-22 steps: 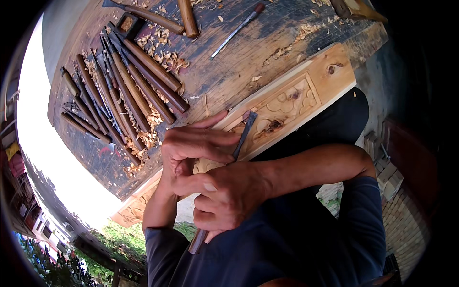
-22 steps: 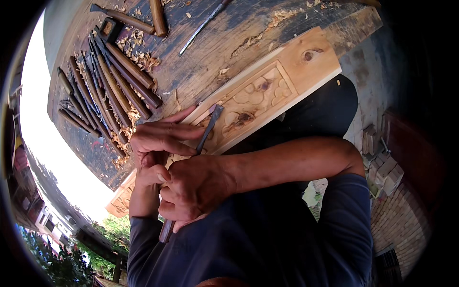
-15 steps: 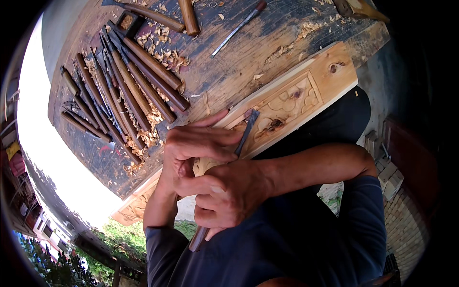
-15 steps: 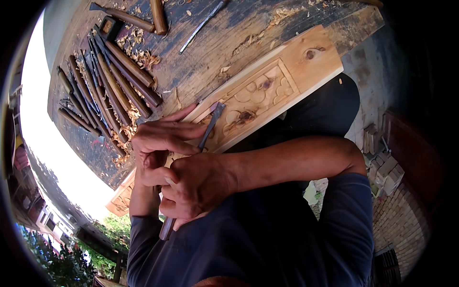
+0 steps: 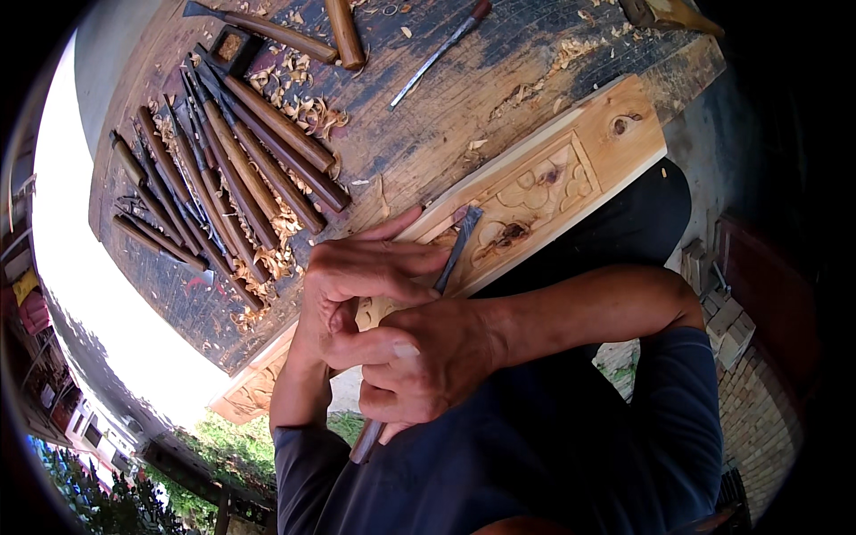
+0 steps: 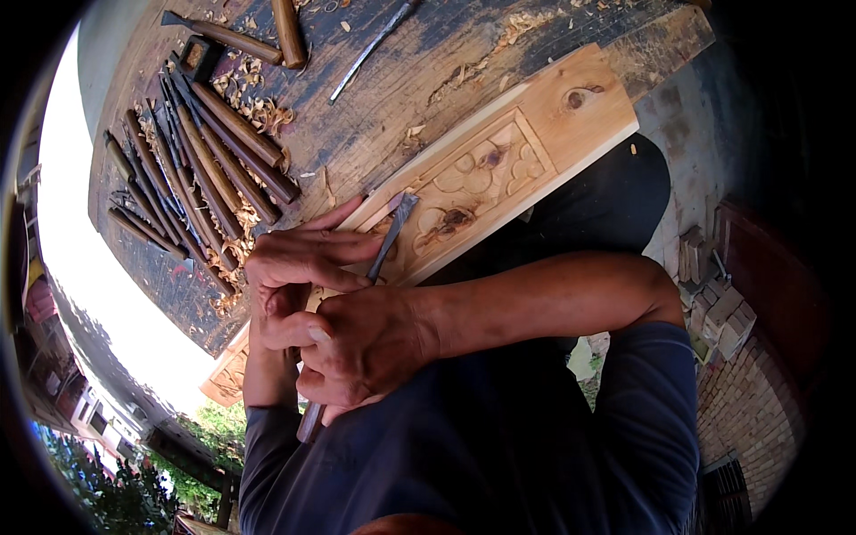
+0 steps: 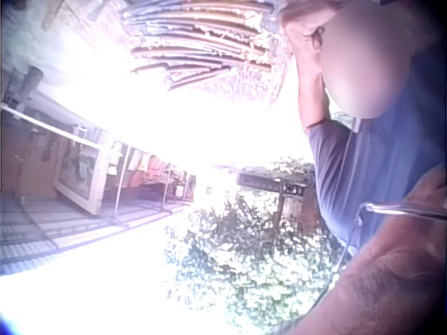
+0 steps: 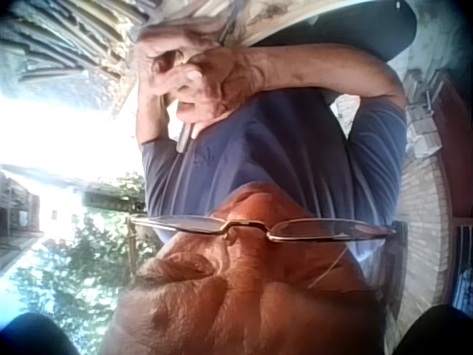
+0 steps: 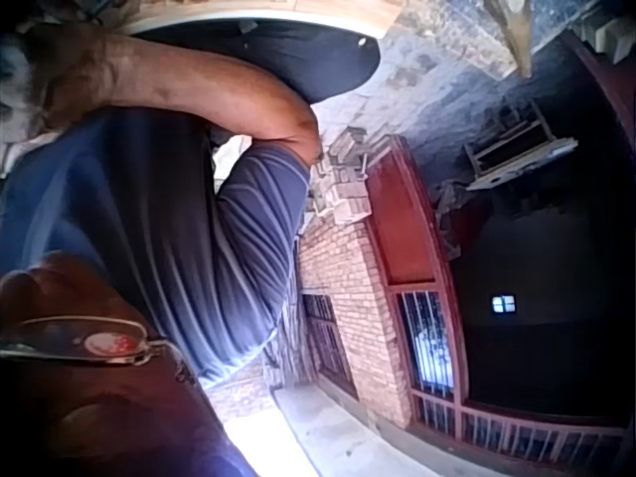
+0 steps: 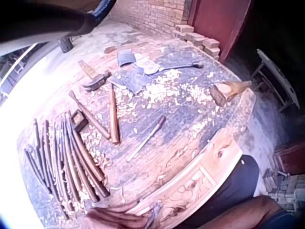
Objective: The person carves decorative patterns into a wooden board using various chisels and a mallet. They handle different chisels one at a time, positioning them against the wood and striking them with a mallet or pushing by hand to remove material.
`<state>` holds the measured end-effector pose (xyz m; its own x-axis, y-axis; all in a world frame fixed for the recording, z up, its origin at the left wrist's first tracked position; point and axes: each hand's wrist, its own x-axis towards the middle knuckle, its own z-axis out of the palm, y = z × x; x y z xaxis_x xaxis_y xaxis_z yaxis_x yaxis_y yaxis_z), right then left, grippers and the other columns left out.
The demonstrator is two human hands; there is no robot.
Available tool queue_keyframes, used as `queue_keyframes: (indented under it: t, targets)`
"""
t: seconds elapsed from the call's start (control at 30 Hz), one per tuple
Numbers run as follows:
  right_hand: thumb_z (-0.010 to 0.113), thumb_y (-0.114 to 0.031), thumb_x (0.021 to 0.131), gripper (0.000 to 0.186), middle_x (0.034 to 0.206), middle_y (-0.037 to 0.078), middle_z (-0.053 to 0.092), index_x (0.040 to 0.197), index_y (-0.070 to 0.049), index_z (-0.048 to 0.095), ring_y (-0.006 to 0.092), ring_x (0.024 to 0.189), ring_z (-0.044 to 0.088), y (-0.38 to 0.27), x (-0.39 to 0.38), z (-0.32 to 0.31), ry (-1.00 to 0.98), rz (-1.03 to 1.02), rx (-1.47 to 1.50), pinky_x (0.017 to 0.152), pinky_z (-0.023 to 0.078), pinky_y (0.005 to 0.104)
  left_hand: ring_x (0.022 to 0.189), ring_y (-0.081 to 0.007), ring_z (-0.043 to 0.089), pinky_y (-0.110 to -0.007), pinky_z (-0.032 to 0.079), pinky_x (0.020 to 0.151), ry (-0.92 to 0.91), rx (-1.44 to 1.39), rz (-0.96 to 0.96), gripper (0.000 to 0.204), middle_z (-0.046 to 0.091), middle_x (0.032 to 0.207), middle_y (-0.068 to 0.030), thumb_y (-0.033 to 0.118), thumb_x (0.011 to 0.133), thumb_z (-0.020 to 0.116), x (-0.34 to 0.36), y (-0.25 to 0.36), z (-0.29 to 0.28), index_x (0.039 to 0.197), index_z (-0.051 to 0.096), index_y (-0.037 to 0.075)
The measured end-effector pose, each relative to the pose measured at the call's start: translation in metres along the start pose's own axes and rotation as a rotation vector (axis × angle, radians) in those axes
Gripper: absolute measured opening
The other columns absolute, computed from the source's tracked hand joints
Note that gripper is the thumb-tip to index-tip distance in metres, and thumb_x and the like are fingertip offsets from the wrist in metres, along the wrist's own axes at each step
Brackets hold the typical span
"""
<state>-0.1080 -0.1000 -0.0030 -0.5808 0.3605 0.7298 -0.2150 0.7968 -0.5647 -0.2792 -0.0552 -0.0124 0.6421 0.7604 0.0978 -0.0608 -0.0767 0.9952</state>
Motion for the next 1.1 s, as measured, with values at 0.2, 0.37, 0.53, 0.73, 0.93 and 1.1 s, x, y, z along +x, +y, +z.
queue_keyframes:
  t: [0.2, 0.37, 0.53, 0.73, 0.93, 1.1]
  targets:
    - [0.079, -0.043, 0.086, 0.044, 0.067, 0.002, 0.055, 0.074, -0.011, 0.051, 0.017, 0.063, 0.059, 0.001, -0.003, 0.001, -0.023, 0.018, 0.052, 0.052, 0.049, 0.0332, 0.113, -0.0429, 0.079, -0.064, 0.042, 0.123, -0.008, -0.021, -0.012, 0.052, 0.082, 0.108, -0.0259, 0.046, 0.071, 0.087, 0.001, 0.001, 0.001, 0.092, 0.085, -0.001]
    - [0.077, -0.044, 0.086, 0.045, 0.064, 0.002, 0.052, 0.072, -0.011, 0.05, 0.0159, 0.059, 0.058, -0.005, -0.017, 0.015, -0.141, -0.022, -0.053, 0.051, 0.045, 0.0323, 0.112, -0.0424, 0.08, -0.062, 0.043, 0.123, 0.007, -0.012, -0.015, 0.051, 0.082, 0.107, -0.0255, 0.045, 0.077, 0.083, 0.002, 0.002, 0.001, 0.093, 0.085, -0.003]
    - [0.072, -0.031, 0.08, 0.032, 0.057, 0.0, 0.045, 0.068, -0.01, 0.05, 0.0133, 0.052, 0.052, -0.027, 0.005, -0.024, -0.205, -0.063, -0.524, 0.05, 0.038, 0.0307, 0.108, -0.0387, 0.081, -0.059, 0.049, 0.118, 0.18, -0.016, -0.014, 0.057, 0.083, 0.103, -0.0215, 0.05, 0.096, 0.071, 0.001, 0.006, 0.02, 0.105, 0.082, -0.006]
    - [0.074, -0.025, 0.086, 0.033, 0.06, -0.001, 0.039, 0.07, -0.01, 0.05, 0.0125, 0.052, 0.045, -0.03, 0.006, -0.09, -0.258, 0.089, -0.708, 0.049, 0.033, 0.0313, 0.099, -0.0241, 0.079, -0.039, 0.06, 0.099, 0.551, 0.183, -0.158, 0.025, 0.082, 0.103, -0.0182, 0.015, 0.106, 0.068, 0.009, 0.029, 0.052, 0.108, 0.08, -0.007]
    - [0.068, -0.042, 0.107, 0.046, 0.085, 0.013, 0.071, 0.095, 0.002, 0.074, 0.0265, 0.07, 0.069, -0.038, -0.014, -0.198, -0.022, 0.226, -1.081, 0.06, 0.051, 0.0346, 0.102, -0.0321, 0.079, -0.04, 0.063, 0.094, 0.553, 0.594, 0.167, 0.028, 0.08, 0.113, -0.0199, 0.0, 0.089, 0.082, 0.034, 0.034, 0.104, 0.116, 0.076, -0.006]
    - [0.032, -0.073, 0.112, 0.091, 0.071, 0.01, 0.069, 0.103, 0.006, 0.076, 0.0189, 0.06, 0.064, -0.096, -0.048, -0.271, 0.296, 0.626, -1.178, 0.056, 0.046, 0.0292, 0.12, -0.0423, 0.074, -0.049, 0.064, 0.1, 0.445, 0.677, 0.524, 0.038, 0.072, 0.134, -0.0301, 0.001, 0.089, 0.08, 0.093, 0.033, 0.161, 0.125, 0.07, -0.006]
